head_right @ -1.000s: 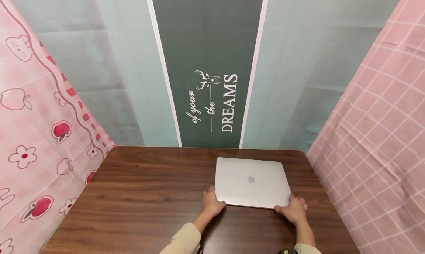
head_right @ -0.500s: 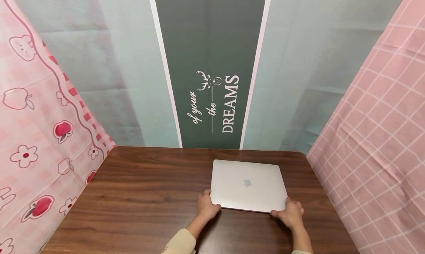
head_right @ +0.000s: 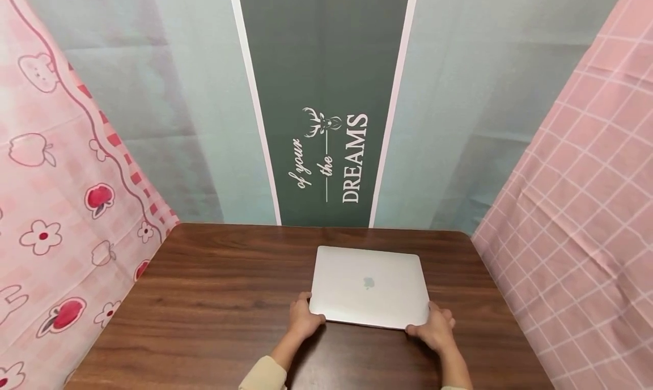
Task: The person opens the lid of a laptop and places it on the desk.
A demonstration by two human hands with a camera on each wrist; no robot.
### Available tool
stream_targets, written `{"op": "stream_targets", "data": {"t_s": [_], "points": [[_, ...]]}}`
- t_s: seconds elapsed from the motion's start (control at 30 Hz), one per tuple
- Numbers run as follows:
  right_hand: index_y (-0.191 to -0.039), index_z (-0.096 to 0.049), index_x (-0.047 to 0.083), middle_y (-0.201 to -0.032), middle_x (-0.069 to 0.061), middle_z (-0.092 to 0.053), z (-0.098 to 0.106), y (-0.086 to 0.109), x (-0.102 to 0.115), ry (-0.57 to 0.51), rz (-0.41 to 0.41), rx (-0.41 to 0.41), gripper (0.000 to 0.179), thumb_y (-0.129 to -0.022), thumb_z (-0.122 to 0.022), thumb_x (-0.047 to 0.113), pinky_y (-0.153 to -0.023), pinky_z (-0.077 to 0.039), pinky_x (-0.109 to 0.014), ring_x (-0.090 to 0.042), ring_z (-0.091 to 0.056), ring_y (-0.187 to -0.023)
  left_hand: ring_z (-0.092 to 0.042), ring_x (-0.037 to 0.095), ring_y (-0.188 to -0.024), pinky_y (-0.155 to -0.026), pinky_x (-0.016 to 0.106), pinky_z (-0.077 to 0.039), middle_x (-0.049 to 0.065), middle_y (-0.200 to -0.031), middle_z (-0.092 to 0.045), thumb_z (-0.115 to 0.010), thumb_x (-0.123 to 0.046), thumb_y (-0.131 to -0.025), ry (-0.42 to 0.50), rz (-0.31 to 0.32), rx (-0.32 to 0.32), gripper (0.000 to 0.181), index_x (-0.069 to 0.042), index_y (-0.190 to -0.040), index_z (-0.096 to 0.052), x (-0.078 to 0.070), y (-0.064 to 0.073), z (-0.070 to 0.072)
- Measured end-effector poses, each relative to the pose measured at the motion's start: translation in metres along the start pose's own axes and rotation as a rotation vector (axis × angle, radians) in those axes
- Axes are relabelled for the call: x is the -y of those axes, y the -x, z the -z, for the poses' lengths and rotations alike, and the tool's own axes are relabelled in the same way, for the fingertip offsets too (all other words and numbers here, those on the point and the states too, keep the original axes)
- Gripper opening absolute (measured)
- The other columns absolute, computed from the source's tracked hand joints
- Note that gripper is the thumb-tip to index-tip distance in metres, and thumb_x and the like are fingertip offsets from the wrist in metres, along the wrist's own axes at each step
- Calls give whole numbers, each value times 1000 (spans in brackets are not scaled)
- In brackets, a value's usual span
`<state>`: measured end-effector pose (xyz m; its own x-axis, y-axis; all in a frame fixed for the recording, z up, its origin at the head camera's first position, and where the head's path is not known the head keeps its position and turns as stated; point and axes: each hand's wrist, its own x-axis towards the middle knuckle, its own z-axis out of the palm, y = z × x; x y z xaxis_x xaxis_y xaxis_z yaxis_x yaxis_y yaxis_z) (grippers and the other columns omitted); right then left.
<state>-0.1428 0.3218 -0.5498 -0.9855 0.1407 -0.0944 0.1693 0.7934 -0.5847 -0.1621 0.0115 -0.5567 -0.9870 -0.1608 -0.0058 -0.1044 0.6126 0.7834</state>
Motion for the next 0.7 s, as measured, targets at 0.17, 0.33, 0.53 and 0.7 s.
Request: {"op": "stream_targets", "data": {"t_s": [0.17, 0.33, 0.53, 0.7], "points": [[-124, -32, -24, -111, -46, -36, -4, -1, 6, 8, 13, -6, 97, -56, -80, 25, -83, -30, -60, -56, -30, -97, -54, 38, -83, -68, 44, -46, 20, -94, -53, -76, -9, -53, 10, -13, -13, 64, 2, -113, -56, 3, -1, 8], [-123, -33, -24, -109, -45, -38, -8, 1, 11, 21, 32, -10, 96, -55, -81, 24, -82, -32, -59, -55, -32, -96, -54, 37, -85, -70, 42, -46, 19, -92, -55, -75, -6, -51, 21, -10, -34, 62, 4, -110, -57, 6, 0, 14], [-123, -33, -25, -109, -45, -39, -15, 4, 16, 22, 39, -19, 96, -54, -80, 22, -82, -31, -57, -54, -32, -96, -53, 38, -87, -72, 43, -46, 19, -92, -55, -74, -4, -51, 37, 12, -50, 61, 4, -109, -57, 11, 4, 21], [-124, -34, -24, -107, -42, -41, -22, 6, 25, 3, 40, -13, 96, -54, -80, 22, -81, -34, -55, -52, -32, -96, -52, 39, -88, -74, 45, -45, 21, -93, -54, -75, -3, -51, 44, 36, -72, 61, 4, -109, -58, 17, 5, 27]]}}
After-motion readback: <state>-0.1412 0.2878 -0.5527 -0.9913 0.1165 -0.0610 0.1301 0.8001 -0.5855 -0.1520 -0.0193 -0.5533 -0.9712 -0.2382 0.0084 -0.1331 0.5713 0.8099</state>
